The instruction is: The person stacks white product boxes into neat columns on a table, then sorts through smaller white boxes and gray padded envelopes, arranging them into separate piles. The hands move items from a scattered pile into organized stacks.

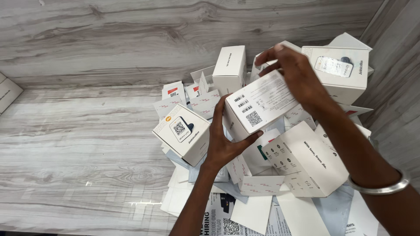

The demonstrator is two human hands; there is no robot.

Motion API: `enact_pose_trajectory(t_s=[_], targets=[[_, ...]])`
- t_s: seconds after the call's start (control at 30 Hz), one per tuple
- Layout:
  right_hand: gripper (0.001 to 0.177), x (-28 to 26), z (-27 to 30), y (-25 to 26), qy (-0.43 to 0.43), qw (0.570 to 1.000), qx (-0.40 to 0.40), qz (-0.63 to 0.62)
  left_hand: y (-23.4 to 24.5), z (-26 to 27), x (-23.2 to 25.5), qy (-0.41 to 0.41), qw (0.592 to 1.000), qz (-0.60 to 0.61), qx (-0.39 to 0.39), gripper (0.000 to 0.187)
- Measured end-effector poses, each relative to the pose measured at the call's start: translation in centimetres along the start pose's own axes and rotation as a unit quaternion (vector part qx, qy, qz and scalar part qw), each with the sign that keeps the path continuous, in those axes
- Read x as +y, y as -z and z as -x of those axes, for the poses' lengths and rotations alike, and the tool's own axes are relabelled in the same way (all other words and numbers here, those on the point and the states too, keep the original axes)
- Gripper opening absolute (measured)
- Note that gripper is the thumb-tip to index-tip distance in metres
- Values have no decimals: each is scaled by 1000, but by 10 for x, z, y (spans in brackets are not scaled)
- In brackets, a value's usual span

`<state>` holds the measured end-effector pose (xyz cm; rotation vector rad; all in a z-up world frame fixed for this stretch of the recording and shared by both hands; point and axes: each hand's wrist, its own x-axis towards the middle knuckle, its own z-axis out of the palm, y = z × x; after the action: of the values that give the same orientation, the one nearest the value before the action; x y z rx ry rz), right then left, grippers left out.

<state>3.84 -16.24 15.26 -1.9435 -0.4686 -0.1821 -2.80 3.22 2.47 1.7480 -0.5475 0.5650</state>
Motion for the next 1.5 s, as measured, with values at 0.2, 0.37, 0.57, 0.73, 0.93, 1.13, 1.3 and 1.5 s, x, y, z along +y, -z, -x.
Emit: enact_pose_trajectory(t_s=[0.2,0.37,0.57,0.73,0.93,1.13,1.3,1.5], targets=[[61,-35,5,-2,197,978,-66,-12,34,-3,32,-71,997,29,26,110],[63,-53,8,-24,207,970,-93,-91,81,0,55,-131,986,-72,76,120],[104,-54,29,-85,226,958,-163,-61,147,10,74,-111,984,43,135,102],[130,-50,31,-156,147,953,-258,-58,206,30,73,11,984,21,176,93],[126,-38,27,-234,-25,943,-328,-53,249,56,37,187,960,10,207,80],[119,-5,38,-289,17,952,-301,-61,274,66,-24,272,932,-35,237,68],[117,19,64,-316,112,938,-323,59,294,57,-74,336,903,-56,260,58],[104,34,73,-348,168,936,-286,117,308,56,-120,338,910,-211,113,48]])
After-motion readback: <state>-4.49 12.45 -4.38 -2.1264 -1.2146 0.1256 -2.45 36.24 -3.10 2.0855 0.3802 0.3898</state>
